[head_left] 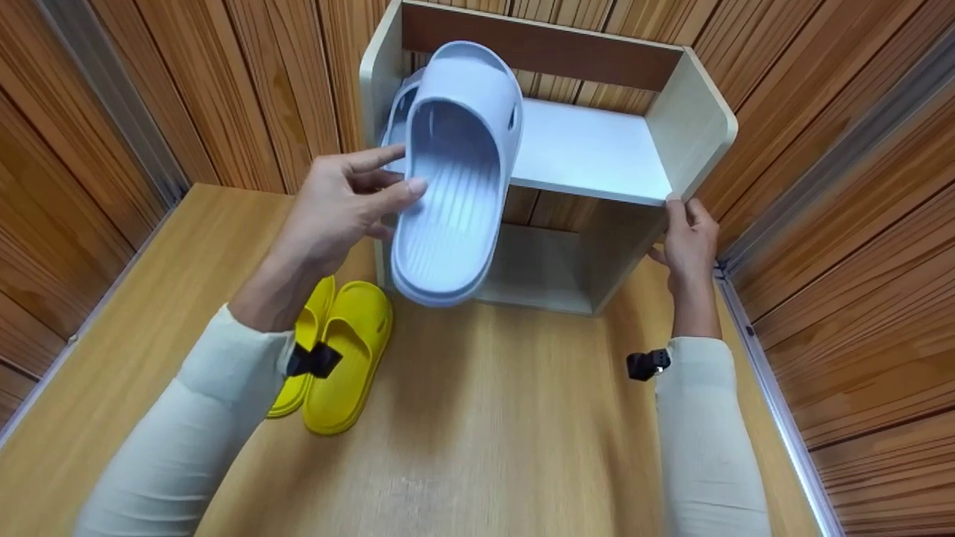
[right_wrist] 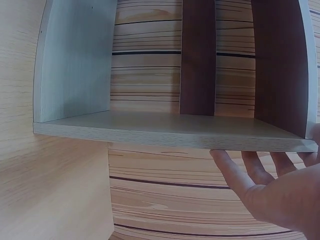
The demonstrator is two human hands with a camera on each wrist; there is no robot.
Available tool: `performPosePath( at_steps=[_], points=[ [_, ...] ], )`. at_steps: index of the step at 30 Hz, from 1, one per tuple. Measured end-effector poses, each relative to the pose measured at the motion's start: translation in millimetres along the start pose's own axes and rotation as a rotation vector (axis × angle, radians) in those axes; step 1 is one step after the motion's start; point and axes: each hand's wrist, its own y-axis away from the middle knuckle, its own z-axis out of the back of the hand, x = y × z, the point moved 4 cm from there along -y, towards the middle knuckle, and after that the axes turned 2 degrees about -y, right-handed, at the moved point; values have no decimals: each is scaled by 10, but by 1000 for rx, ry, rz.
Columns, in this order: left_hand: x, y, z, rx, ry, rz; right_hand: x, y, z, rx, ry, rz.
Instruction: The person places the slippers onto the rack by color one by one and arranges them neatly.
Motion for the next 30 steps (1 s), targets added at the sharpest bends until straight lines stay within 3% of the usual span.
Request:
performPosePath(
  at_steps=[8,16,30],
  points=[
    [-118,-227,-127,11,-28,-3,3,10,-1,0,-4,-16],
    [-149,-474,-321,46,-39,67,-1,24,1,-6,-9,11],
    [-225,-848,-567,66,-244,164,-24,41,-42,10,15,22]
  ],
)
